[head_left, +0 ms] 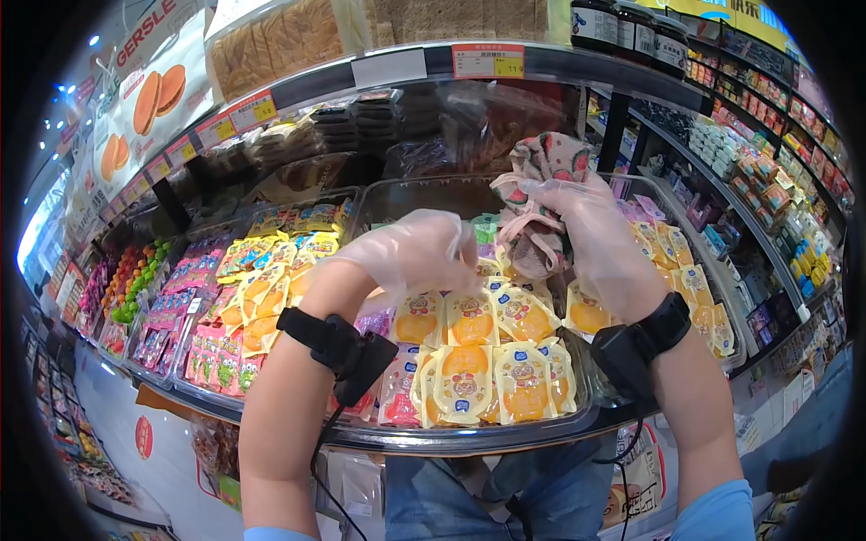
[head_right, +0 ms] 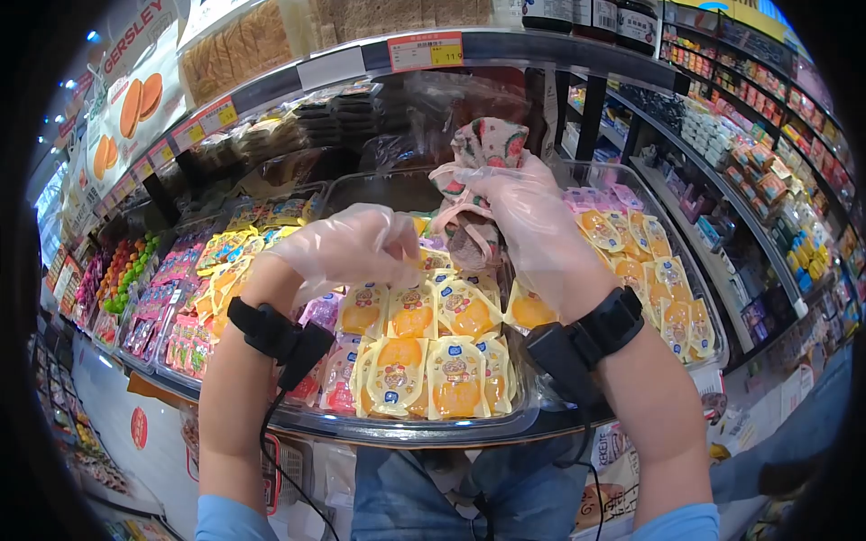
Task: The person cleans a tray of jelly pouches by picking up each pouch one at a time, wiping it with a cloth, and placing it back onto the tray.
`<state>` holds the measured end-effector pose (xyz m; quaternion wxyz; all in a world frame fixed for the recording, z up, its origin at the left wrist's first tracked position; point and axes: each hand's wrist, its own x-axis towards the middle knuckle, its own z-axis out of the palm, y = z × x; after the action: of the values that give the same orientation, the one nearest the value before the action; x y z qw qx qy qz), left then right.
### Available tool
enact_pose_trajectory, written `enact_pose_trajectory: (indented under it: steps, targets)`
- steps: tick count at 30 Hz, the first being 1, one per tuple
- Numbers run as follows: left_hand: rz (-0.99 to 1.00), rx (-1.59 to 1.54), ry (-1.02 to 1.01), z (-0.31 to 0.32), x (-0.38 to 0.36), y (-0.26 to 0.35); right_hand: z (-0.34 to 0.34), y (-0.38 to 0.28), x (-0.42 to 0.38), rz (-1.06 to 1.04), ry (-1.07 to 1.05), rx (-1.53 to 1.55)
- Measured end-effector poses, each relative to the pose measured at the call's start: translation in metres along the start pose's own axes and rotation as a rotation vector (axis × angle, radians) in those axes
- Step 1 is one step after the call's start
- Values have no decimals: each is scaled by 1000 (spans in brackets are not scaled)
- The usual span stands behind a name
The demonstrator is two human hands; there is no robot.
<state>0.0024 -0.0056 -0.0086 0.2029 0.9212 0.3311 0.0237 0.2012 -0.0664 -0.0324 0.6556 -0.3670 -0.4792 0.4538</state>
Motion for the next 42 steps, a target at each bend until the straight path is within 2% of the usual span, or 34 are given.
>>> enact_pose_trajectory:
  steps: [2,7,13,17,19,23,25,26,27,28,29,30,31,32,33,34,36,37,42]
  targets:
    - [37,3,-73,9,6,-12,4,-1,-2,1,12,-39]
    - [-66,58,-264,6,4,11,9,-4,-4,43,-14,-83]
    - [41,27,-137,17,11,-4,17,-8,-10,119,132,-149]
    - [-24,74,-143,11,8,5,16,-11,-12,149,77,-98]
    - [-63,72,-233,9,6,8,16,-11,-12,173,67,-115]
    - [-32,10,-271,5,-1,13,6,7,0,107,49,-27]
    - [214,0,-58,6,-3,1,3,10,2,75,66,24]
    - [215,1,-58,4,-2,-3,3,10,3,101,134,36]
    - [173,-112,38,0,-2,-2,3,10,4,128,201,49]
    - [131,-225,134,-2,-2,-2,1,11,5,128,202,51]
    - [158,-202,313,0,-1,-3,-1,11,5,139,206,66]
    - [158,-201,313,1,2,-4,-3,10,5,151,209,80]
    - [144,-252,513,3,7,-4,-3,9,5,150,209,81]
    - [129,-302,713,4,11,-3,-3,7,4,220,135,105]
    - [166,-348,807,7,13,-1,-5,5,2,289,61,129]
    - [169,-348,808,9,15,0,-9,8,-1,287,61,128]
    - [302,-155,920,15,17,4,-19,18,-15,-922,-74,-1125]
    - [311,-228,872,19,18,8,-21,19,-22,-561,-208,-862]
    - [465,-240,704,26,22,16,-14,13,-12,-475,-310,-661]
